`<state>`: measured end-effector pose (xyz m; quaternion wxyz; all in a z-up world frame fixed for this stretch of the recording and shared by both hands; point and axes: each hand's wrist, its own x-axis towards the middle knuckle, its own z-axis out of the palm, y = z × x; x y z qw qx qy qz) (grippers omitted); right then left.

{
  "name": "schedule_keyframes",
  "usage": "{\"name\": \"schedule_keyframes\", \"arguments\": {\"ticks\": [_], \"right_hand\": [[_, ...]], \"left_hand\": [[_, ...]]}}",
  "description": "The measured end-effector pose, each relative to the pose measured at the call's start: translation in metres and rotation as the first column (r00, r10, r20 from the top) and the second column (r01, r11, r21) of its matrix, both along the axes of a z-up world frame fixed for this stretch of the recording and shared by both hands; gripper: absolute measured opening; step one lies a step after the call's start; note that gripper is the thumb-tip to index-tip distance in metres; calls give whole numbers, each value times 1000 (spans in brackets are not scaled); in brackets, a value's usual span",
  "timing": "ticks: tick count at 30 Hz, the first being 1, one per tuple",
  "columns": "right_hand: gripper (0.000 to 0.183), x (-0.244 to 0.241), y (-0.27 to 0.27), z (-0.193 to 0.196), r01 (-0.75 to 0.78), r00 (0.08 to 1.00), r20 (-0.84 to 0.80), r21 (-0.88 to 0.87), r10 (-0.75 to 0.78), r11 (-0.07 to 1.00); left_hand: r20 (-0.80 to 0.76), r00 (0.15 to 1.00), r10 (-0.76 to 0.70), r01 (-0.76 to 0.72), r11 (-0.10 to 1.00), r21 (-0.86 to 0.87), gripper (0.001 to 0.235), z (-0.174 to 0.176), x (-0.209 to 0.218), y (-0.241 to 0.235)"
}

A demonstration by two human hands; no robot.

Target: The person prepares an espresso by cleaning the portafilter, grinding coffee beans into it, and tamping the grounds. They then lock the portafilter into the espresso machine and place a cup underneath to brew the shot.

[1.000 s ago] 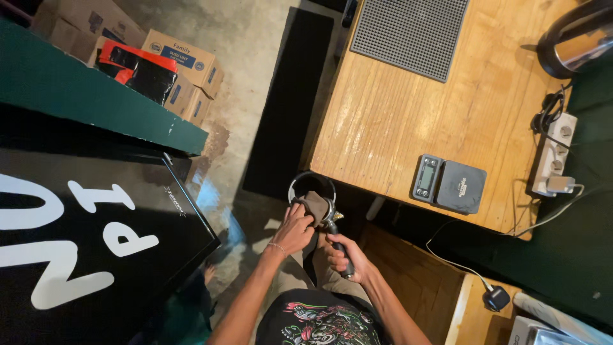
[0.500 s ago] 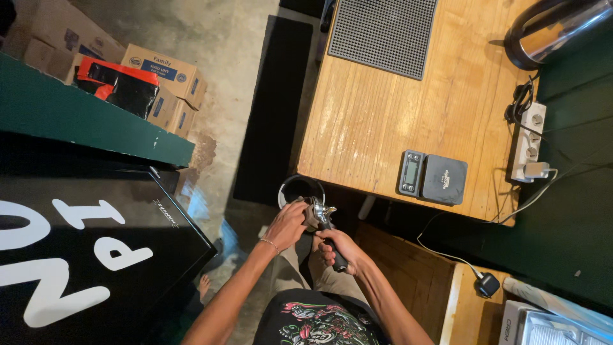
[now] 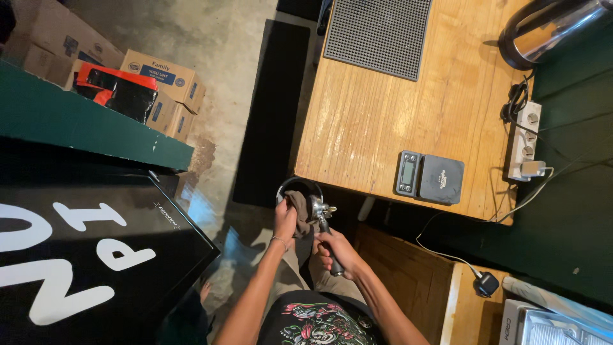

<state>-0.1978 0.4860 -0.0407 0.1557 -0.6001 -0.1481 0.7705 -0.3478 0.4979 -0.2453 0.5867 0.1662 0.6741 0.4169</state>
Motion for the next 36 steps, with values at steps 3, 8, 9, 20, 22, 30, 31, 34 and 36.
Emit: {"name": "schedule_keyframes", "arguments": {"ticks": [3,8,9,20,22,30,31,34,36], "right_hand": [[28,23,-8,-52,117,989,-76,-123,-127,986],[16,15,-6,-13,92,987,-115,-151,-110,984],[21,14,-5,-6,101,981,-149,-155,-124,983],[26,20,6,-10,173,955,-214,-162,-206,971],[23,21,9,-8,172,954,-213,-184,-210,968],[22,13,10,4,128,971,-187,-131,-151,983],[22,9,10,7,128,971,-187,-130,-151,983],[18,1,7,15,25,999,-31,-67,-28,997],[11,-3,5,20,-112,993,33,42,111,993]], "left_hand": [[-126,976,-178,184,982,38,48,11,-3,8],[-406,873,-269,331,940,88,24,70,8,24],[-535,808,-248,366,922,125,25,65,7,25],[-708,625,-328,688,660,302,37,83,-4,5],[-848,419,-324,838,498,224,33,92,-10,-1],[-484,739,-468,649,687,326,13,84,-6,3],[-484,739,-469,649,687,327,13,84,-3,3],[-228,898,-376,404,911,87,17,78,7,2],[-51,998,-32,35,997,65,32,69,12,3]]}}
